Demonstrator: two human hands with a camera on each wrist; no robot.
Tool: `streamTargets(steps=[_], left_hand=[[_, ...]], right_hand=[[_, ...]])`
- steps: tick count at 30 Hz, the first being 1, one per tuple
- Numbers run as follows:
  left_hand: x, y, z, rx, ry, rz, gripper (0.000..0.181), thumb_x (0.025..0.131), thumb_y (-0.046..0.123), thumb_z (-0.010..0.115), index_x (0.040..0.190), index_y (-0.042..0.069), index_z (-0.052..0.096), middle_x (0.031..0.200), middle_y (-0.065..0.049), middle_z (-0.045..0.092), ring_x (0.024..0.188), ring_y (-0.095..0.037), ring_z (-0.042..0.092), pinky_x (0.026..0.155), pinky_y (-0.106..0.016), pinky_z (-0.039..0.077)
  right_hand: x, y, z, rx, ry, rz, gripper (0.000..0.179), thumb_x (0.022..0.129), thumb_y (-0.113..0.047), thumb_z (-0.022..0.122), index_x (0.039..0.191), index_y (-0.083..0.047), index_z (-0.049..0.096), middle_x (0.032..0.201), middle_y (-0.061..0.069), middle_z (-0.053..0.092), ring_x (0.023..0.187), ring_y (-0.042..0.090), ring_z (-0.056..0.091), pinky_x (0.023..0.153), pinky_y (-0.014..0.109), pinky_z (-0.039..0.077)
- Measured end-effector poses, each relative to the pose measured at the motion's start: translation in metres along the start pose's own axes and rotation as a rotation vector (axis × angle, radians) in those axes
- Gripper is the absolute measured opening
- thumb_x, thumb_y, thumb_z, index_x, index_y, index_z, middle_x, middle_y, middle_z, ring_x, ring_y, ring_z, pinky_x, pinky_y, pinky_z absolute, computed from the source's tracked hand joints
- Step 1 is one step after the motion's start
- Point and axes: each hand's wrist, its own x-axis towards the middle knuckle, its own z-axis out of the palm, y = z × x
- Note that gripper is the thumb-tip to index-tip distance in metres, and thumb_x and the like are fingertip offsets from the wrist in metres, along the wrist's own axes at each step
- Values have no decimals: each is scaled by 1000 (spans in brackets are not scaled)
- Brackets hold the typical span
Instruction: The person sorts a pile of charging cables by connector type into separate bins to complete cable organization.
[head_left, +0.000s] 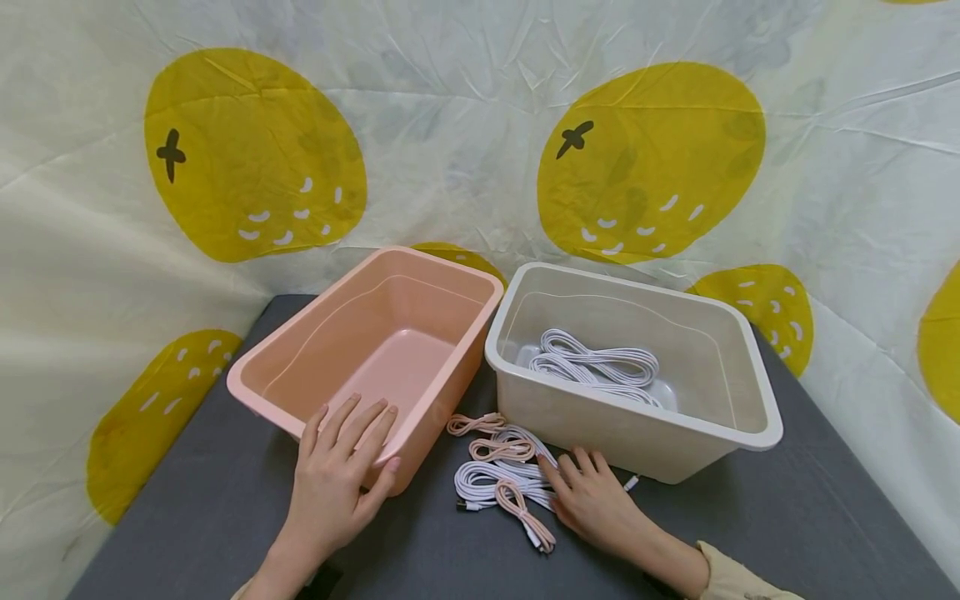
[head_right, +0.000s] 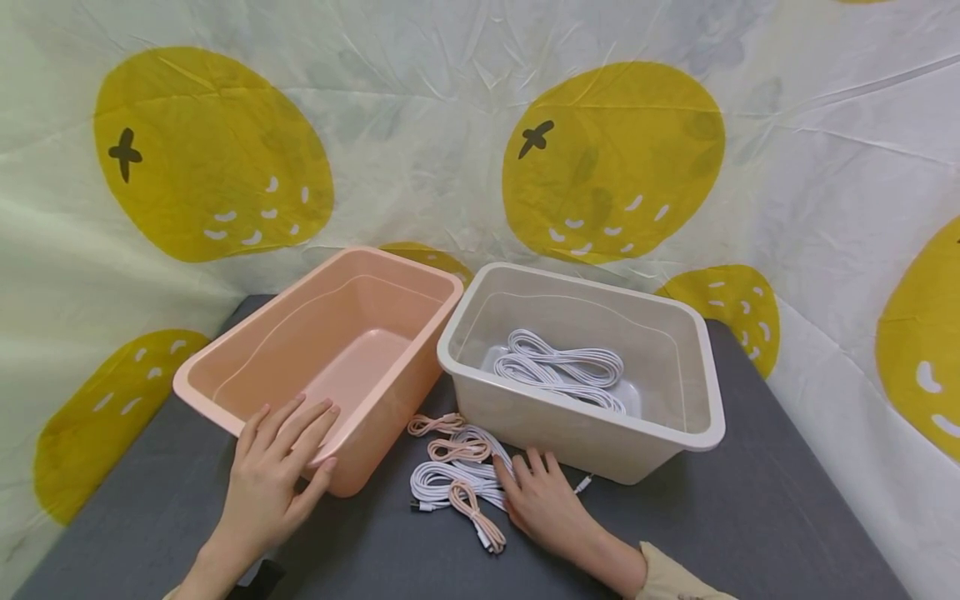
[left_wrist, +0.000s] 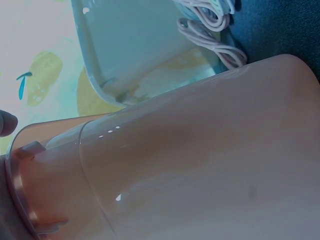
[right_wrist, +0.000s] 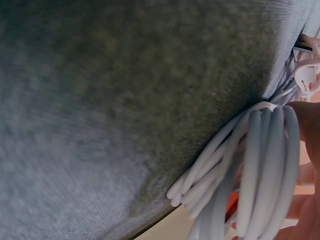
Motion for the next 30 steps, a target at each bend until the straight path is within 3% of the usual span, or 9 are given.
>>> streamTargets(steps=[7,15,25,30], left_hand=[[-1,-1,0,1,-10,-3,51,93,45,30,113,10,62,113,-9,61,113,-34,48,100,-51,23],[-1,-1,0,1,-10,-3,51,93,44,30,114,10,61,114,-9,61,114,-34,47,101,-51,22],[0,0,-1,-2,-3,4,51,93,44,31,113,9,61,114,-9,61,114,-33,47,97,-53,25],[-1,0,0,0,-4,3,51,93,44,31,113,9,62,113,-10,61,114,-33,47,98,-52,24]], right_hand=[[2,2,-3,45,-31,9,51,72,-33,69,116,-11,56,88,5,52,83,24,47,70,38,40],[3,6,-9,13,-66,10,51,70,-29,69,116,-11,55,91,7,53,86,26,47,71,40,41],[2,12,-21,31,66,37,47,64,-21,69,108,-11,57,83,5,51,81,25,47,69,39,40],[1,14,-29,5,77,40,47,61,-23,70,104,-11,57,82,5,51,81,26,48,67,39,40]])
